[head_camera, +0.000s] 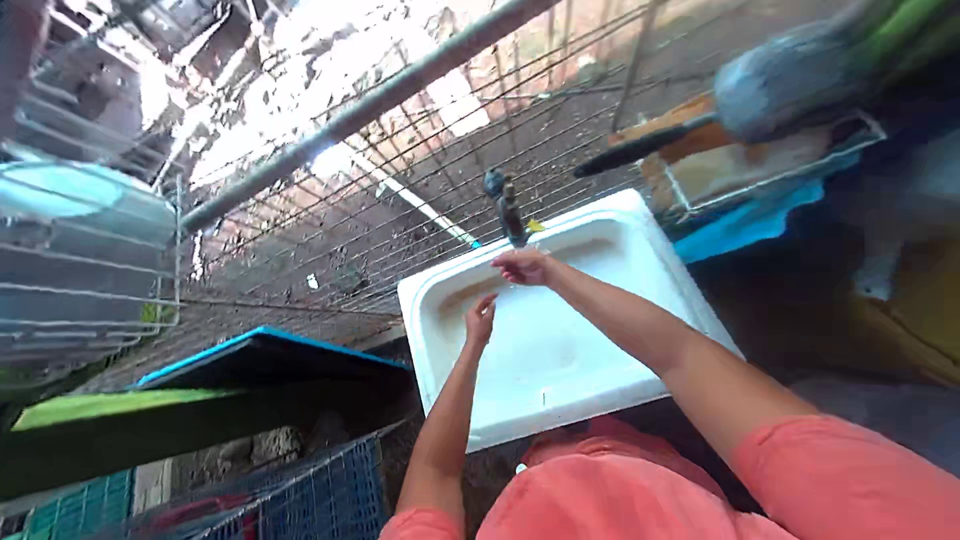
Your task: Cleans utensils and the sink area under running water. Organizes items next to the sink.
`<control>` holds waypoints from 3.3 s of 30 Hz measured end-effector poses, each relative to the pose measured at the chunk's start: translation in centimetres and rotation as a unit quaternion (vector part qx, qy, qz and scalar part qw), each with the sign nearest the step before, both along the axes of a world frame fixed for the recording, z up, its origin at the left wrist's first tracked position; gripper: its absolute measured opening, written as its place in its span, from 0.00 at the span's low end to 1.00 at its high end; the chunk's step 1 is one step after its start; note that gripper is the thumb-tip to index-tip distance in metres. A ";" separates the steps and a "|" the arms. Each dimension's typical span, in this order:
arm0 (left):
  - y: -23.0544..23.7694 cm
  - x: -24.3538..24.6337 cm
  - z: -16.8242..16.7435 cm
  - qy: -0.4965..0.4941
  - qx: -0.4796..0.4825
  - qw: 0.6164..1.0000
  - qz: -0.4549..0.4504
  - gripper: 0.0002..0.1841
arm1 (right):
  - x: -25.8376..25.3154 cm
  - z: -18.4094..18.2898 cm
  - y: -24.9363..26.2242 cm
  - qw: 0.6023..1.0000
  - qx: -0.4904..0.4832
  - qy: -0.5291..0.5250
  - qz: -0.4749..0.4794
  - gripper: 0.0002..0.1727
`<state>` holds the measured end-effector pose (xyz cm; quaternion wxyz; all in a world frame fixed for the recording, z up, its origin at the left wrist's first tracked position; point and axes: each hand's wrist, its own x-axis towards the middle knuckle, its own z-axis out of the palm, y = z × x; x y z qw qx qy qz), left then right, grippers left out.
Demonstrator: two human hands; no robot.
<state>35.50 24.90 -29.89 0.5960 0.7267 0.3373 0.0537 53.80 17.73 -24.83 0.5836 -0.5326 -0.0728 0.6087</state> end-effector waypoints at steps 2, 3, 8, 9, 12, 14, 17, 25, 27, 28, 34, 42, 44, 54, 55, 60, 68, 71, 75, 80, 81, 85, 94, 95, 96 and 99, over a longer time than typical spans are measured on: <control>-1.1 5.7 1.4 -0.024 -0.217 0.970 0.102 0.19 | -0.1 1.1 -0.6 0.998 0.038 -0.008 0.057 0.10; -1.4 7.4 2.2 -0.051 -0.263 0.957 0.108 0.17 | -0.1 2.2 -1.0 0.997 0.045 -0.015 0.060 0.12; -1.3 12.3 4.4 -0.155 -0.294 0.943 -0.019 0.15 | 1.7 4.0 -3.4 0.992 0.024 -0.051 -0.110 0.14; -1.3 12.6 4.8 -0.161 -0.299 0.940 -0.029 0.16 | 1.5 4.1 -3.4 0.985 0.029 -0.034 -0.169 0.15; -2.4 13.5 5.4 -0.199 -0.360 0.904 0.114 0.21 | -0.5 4.7 -1.4 0.934 0.063 0.052 -0.348 0.17; -2.1 13.8 4.2 -0.248 -0.424 0.840 0.230 0.25 | -2.2 5.0 0.2 0.906 0.084 0.099 -0.403 0.16; -0.6 11.9 4.2 -0.277 -0.419 0.824 0.263 0.25 | -2.8 3.2 2.5 0.886 0.076 0.136 -0.436 0.17; -0.8 13.0 4.0 -0.305 -0.386 0.807 0.327 0.28 | -1.6 2.2 2.3 0.866 0.096 0.262 -0.416 0.16; -2.6 15.3 5.5 -0.237 -0.333 0.855 0.318 0.26 | 0.6 1.9 0.8 0.865 0.121 0.249 -0.418 0.16; -3.9 16.4 6.9 -0.195 -0.302 0.892 0.274 0.24 | 2.0 1.6 -0.3 0.862 0.136 0.234 -0.428 0.16; -12.1 23.9 7.4 -0.072 -0.196 0.977 -0.033 0.19 | 8.2 2.4 -9.4 0.853 -0.048 -0.092 -0.512 0.21; -8.3 21.3 3.5 0.026 -0.330 0.941 0.078 0.24 | 9.8 -4.4 -14.0 0.741 -0.390 -0.535 -0.110 0.50; -5.5 19.0 3.6 -0.007 -0.357 0.917 0.176 0.22 | 11.6 -5.0 -11.3 0.745 -0.346 -0.564 -0.086 0.51; -3.7 14.9 5.8 -0.273 -0.327 0.824 0.374 0.24 | 0.6 -1.5 0.3 0.887 0.035 0.051 -0.458 0.29; -3.6 14.5 5.1 -0.271 -0.311 0.815 0.407 0.27 | -0.5 -1.2 0.7 0.880 0.037 0.123 -0.458 0.30; -2.9 12.7 4.2 -0.301 -0.324 0.760 0.477 0.26 | -2.3 -0.8 2.0 0.863 0.019 0.173 -0.475 0.25; -3.7 16.3 3.6 -0.254 -0.431 0.804 0.321 0.14 | 0.3 1.8 0.2 0.881 0.013 0.049 -0.471 0.28; -4.1 18.9 2.8 -0.248 -0.470 0.808 0.257 0.09 | 2.7 2.3 -1.8 0.921 0.011 -0.128 -0.367 0.25; -3.4 17.5 4.6 -0.272 -0.487 0.801 0.217 0.15 | 8.1 -1.8 -5.3 0.795 -0.130 -0.576 -0.136 0.25; 0.2 11.6 7.3 -0.240 -0.456 0.811 0.276 0.12 | 4.6 -7.4 -1.4 0.721 -0.317 -0.615 -0.035 0.50; 1.4 10.1 7.3 -0.247 -0.451 0.803 0.302 0.12 | 2.2 -7.6 0.6 0.737 -0.295 -0.607 -0.040 0.52; 6.3 2.4 6.5 -0.270 -0.364 0.798 0.398 0.13 | -8.7 -8.4 7.8 0.746 -0.193 -0.637 0.032 0.58; 9.9 -11.2 3.4 -0.202 -0.186 0.757 0.594 0.21 | -18.2 -7.9 15.0 0.670 0.196 -0.589 0.408 0.29; 9.5 -11.5 3.0 -0.201 -0.166 0.759 0.597 0.21 | -18.4 -7.5 13.6 0.712 0.224 -0.535 0.396 0.25; 9.0 -11.5 2.9 -0.203 -0.153 0.761 0.598 0.21 | -18.3 -7.0 11.5 0.779 0.222 -0.482 0.333 0.21; 7.0 -9.2 3.1 -0.197 -0.134 0.804 0.545 0.23 | -13.8 -5.2 5.7 0.964 0.095 -0.247 0.014 0.18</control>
